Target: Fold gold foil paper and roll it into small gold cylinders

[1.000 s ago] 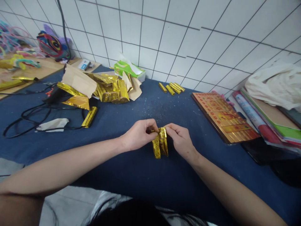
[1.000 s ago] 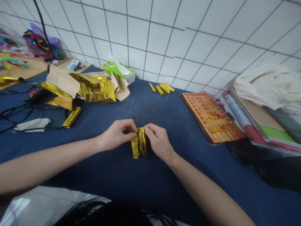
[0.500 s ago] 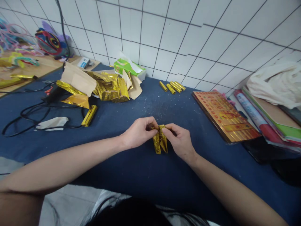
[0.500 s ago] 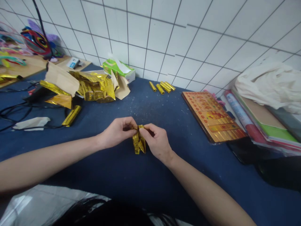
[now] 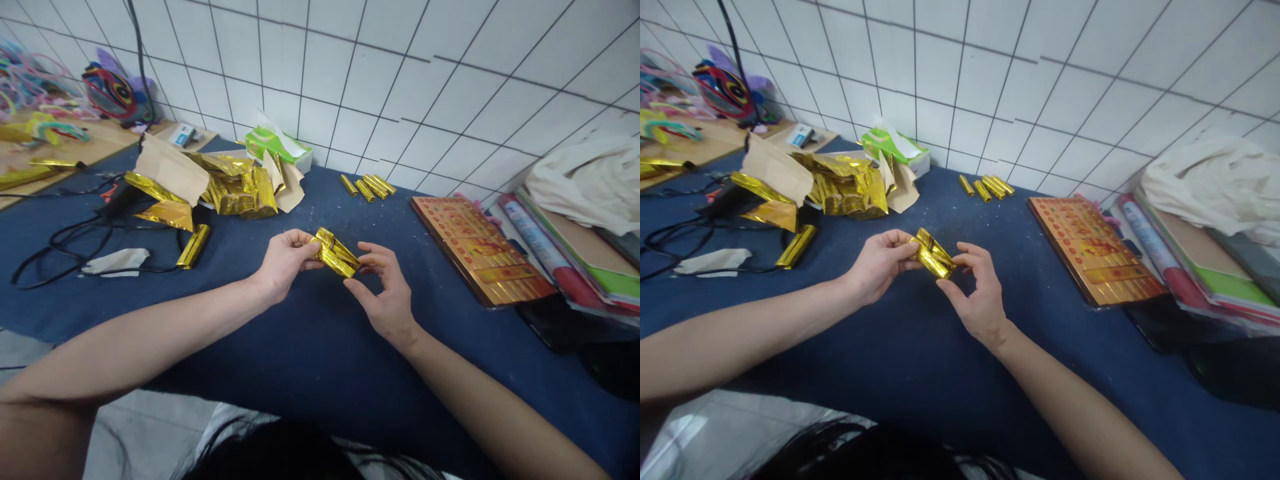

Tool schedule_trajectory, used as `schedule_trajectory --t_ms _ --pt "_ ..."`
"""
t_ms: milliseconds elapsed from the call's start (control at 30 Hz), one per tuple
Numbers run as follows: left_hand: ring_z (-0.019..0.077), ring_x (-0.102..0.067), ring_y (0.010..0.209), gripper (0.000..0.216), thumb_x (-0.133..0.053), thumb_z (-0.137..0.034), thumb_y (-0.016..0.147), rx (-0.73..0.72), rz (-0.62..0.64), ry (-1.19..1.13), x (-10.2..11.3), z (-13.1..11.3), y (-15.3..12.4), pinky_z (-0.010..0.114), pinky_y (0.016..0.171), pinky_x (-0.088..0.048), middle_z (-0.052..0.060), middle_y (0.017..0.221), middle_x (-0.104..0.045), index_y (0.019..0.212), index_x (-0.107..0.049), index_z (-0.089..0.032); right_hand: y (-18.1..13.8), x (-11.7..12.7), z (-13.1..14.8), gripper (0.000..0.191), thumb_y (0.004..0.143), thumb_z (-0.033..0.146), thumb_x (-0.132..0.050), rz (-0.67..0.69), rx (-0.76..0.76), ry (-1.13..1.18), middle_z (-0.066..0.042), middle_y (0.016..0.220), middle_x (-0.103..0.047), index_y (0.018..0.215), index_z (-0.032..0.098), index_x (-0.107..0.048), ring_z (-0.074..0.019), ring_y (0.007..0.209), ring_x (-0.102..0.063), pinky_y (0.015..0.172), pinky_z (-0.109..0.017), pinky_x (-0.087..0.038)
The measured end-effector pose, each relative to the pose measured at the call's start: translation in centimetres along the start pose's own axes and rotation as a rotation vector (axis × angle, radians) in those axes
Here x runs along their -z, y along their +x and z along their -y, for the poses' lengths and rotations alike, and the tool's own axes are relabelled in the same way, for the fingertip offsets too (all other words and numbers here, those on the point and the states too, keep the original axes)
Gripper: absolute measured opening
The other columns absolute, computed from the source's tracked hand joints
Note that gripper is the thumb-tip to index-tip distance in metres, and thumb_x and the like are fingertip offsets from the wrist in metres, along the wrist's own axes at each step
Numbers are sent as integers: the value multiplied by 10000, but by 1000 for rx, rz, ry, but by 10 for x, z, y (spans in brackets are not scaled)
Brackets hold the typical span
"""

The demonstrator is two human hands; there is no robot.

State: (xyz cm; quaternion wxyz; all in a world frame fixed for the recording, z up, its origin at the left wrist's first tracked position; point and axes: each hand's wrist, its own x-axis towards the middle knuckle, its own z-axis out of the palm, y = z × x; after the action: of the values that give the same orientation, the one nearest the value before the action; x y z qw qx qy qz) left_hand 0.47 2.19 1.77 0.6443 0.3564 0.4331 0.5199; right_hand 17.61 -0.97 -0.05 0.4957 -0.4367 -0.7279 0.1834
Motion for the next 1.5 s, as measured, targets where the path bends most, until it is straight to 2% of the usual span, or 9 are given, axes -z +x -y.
schedule_trajectory --t_ms 200,400,500,633,800,1033,1167,1367,1500 --pt "89 -605 582 105 -567 -95 754 84 73 -3 0 -1 -3 235 600 -514 9 622 -618 682 -492 -110 2 3 1 146 781 202 -567 95 59 -100 -75 1128 -550 922 228 -593 -225 1065 -518 870 -414 -455" --pt "100 -615 645 151 -616 -145 722 102 136 -26 -1 -2 -5 264 669 -510 5 661 -616 659 -482 -119 0 -2 -6 228 797 294 -559 116 -304 194 -15 862 -621 1007 211 -530 -113 593 -605 581 -298 -526" --pt "118 -619 677 212 -648 -242 711 108 170 16 -1 -3 -5 265 646 -507 19 702 -623 660 -478 -126 2 -3 -8 208 779 284 -574 48 -355 243 11 774 -601 962 196 -528 -88 503 -568 510 -265 -501" --pt "80 -540 551 259 -664 -344 694 31 72 113 1 -8 -4 199 484 -467 -31 616 -547 697 -493 -150 4 -2 -9 176 764 246 -586 29 -339 221 26 713 -573 929 194 -554 -78 511 -536 513 -250 -484" --pt "63 -498 451 162 -630 -278 714 79 207 354 2 -11 -2 145 352 -342 -8 564 -558 709 -601 -118 3 -1 -7 196 756 252 -594 65 -351 246 9 766 -585 938 196 -550 -84 553 -545 539 -256 -501" --pt "66 -548 407 69 -599 -182 746 117 124 224 3 -9 2 141 348 -353 -8 572 -593 709 -602 -123 8 -1 -11 316 701 327 -662 -94 -388 325 5 849 -579 929 212 -478 -87 567 -577 530 -248 -504" --pt "80 -575 410 58 -585 -163 759 155 131 183 4 -6 4 141 354 -378 1 586 -612 731 -616 -122 8 -1 -16 222 729 337 -643 -39 -417 350 26 662 -566 872 192 -554 -99 547 -552 511 -244 -474" --pt "157 -652 539 278 -530 -353 816 275 250 87 5 -8 1 193 427 -481 96 759 -677 883 -642 -108 9 0 -12 119 732 286 -633 7 -386 475 -1 850 -575 674 187 -602 -79 555 -541 488 -242 -456" --pt "158 -648 546 186 -556 -230 786 318 265 60 5 -11 1 202 441 -493 108 781 -677 875 -643 -91 8 1 -14 91 731 283 -638 36 -372 503 -10 935 -573 697 200 -625 -88 598 -560 529 -262 -480"
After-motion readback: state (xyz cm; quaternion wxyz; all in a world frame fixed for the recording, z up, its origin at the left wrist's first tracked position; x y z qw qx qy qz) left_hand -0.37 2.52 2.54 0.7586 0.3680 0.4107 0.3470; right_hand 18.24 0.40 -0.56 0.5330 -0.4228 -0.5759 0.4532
